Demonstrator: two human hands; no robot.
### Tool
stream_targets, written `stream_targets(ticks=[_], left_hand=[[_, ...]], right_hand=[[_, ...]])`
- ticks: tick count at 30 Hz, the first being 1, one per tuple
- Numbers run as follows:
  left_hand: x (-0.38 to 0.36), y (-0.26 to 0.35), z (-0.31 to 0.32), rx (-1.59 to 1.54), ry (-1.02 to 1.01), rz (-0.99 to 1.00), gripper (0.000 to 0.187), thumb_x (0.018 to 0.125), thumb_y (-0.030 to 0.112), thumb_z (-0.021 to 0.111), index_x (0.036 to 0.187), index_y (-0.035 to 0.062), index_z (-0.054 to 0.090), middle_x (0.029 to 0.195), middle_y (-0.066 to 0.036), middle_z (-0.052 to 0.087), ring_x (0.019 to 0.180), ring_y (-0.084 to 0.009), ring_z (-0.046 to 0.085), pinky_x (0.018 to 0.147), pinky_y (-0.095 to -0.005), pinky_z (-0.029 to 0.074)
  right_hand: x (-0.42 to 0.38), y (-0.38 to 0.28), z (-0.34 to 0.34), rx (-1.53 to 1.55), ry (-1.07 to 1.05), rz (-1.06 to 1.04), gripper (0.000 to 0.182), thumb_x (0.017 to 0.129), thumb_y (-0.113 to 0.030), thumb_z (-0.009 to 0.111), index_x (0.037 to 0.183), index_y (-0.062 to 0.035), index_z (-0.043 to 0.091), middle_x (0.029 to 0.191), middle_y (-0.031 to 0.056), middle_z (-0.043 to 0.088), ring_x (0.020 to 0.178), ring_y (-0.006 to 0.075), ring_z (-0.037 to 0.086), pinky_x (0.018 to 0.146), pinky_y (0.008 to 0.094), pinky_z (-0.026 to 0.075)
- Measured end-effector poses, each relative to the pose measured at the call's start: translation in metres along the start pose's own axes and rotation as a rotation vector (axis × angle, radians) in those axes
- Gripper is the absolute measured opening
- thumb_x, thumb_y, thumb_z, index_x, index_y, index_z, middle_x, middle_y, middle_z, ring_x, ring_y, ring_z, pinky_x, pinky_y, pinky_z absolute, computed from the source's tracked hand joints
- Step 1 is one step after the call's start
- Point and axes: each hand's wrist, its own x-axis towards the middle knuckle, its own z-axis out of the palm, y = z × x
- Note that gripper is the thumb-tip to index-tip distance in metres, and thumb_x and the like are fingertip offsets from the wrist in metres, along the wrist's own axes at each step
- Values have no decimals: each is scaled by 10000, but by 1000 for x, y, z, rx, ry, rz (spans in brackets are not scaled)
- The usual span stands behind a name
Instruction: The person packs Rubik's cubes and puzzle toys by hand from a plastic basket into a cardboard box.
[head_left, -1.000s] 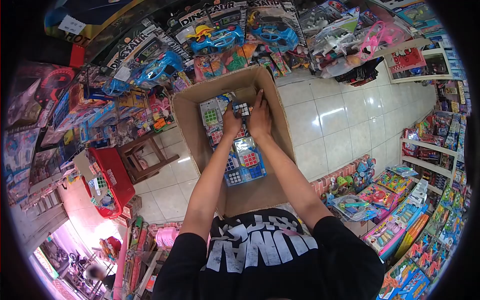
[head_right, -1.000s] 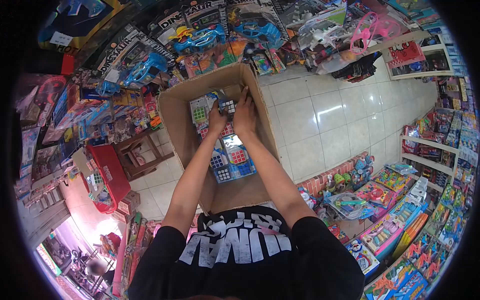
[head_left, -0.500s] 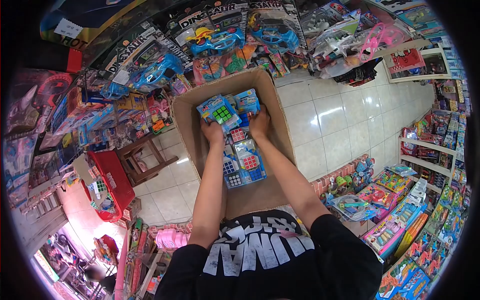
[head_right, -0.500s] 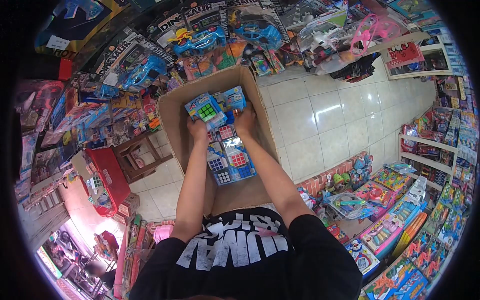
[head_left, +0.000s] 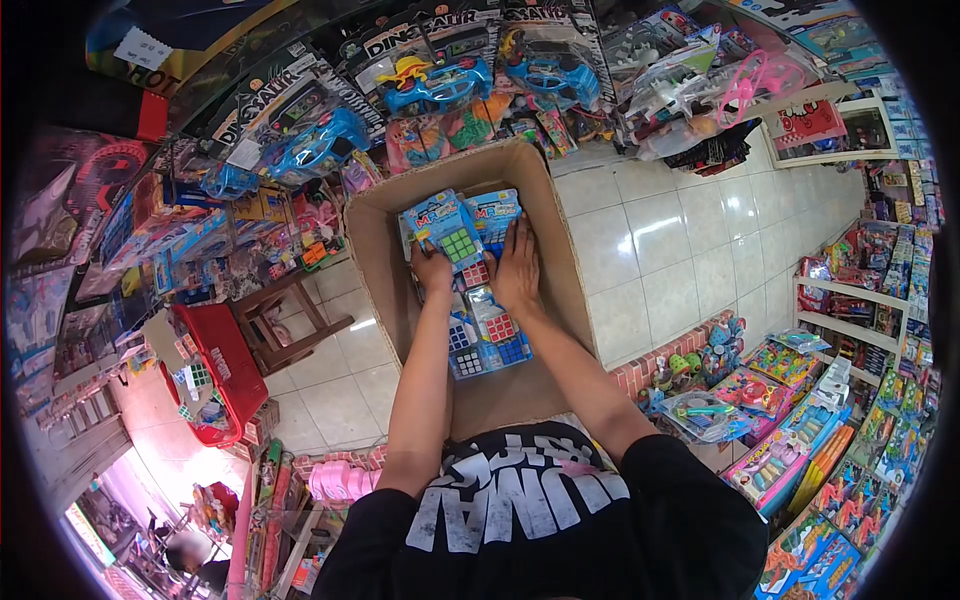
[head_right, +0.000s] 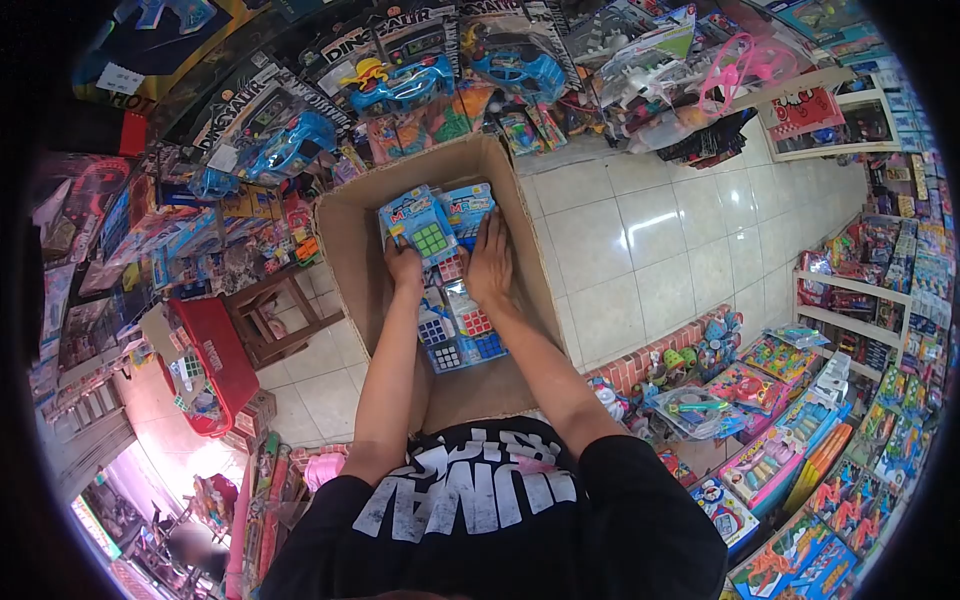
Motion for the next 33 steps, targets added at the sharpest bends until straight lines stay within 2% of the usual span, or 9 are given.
stream_targets(ticks=[5,9,12,14,18,21,25,28,33], left_hand=[[-3,-2,1,67,120,35,232,984,125,456,1121,-19,577,986,-203,657,885,-307,621,808,-387,466],[-2,-11,1,45,67,61,224,979,127,470,1108,-22,577,984,-217,653,894,-325,621,806,-407,463],[-4,-13,3,43,56,80,222,976,126,479,1106,-22,581,980,-219,653,897,-321,622,806,-412,463],[-4,-14,3,53,44,92,220,975,125,482,1103,-21,584,976,-221,652,897,-320,622,806,-413,462],[0,-18,-3,68,48,41,216,977,120,481,1106,-16,589,989,-204,653,913,-296,617,810,-397,457],[-3,-15,-6,51,-3,-5,221,981,119,476,1125,-9,585,995,-187,653,926,-277,614,813,-378,455],[-2,-30,3,7,-76,-58,230,983,119,468,1149,3,577,991,-173,648,922,-259,607,821,-368,459],[-53,77,-7,60,-168,-266,248,975,103,466,1180,8,567,1041,-175,647,969,-272,611,850,-380,459],[-49,-4,0,294,-215,-13,321,933,60,486,1246,3,535,1132,-187,638,1074,-301,604,902,-383,450]], right_hand=[[5,-3,-8,220,-533,477,575,955,-261,516,1452,-42,327,1354,252,388,1217,411,450,963,501,436],[5,6,16,256,-477,510,572,956,-225,521,1469,-80,313,1356,242,374,1219,397,457,952,495,446],[6,13,35,414,-198,311,552,954,-165,515,1471,-120,326,1384,222,355,1229,386,453,976,507,436],[10,13,38,118,-147,72,627,879,-57,564,1463,-119,345,1464,223,296,1312,431,374,1061,465,402],[25,12,33,13,-314,137,604,913,-47,522,1474,-195,351,1436,189,325,1280,389,421,1051,452,406],[29,17,33,48,-440,156,635,882,-71,567,1471,-144,341,1446,178,326,1297,408,401,1071,441,391],[15,13,41,366,-226,350,598,896,-137,570,1430,-21,328,1398,270,336,1281,473,384,1059,493,370],[-8,-4,26,422,-94,415,555,914,-160,545,1397,22,340,1346,331,350,1267,504,377,1049,508,355],[-31,-4,-29,563,-5,394,545,937,-218,522,1389,31,347,1415,331,323,1295,481,375,1068,483,346]])
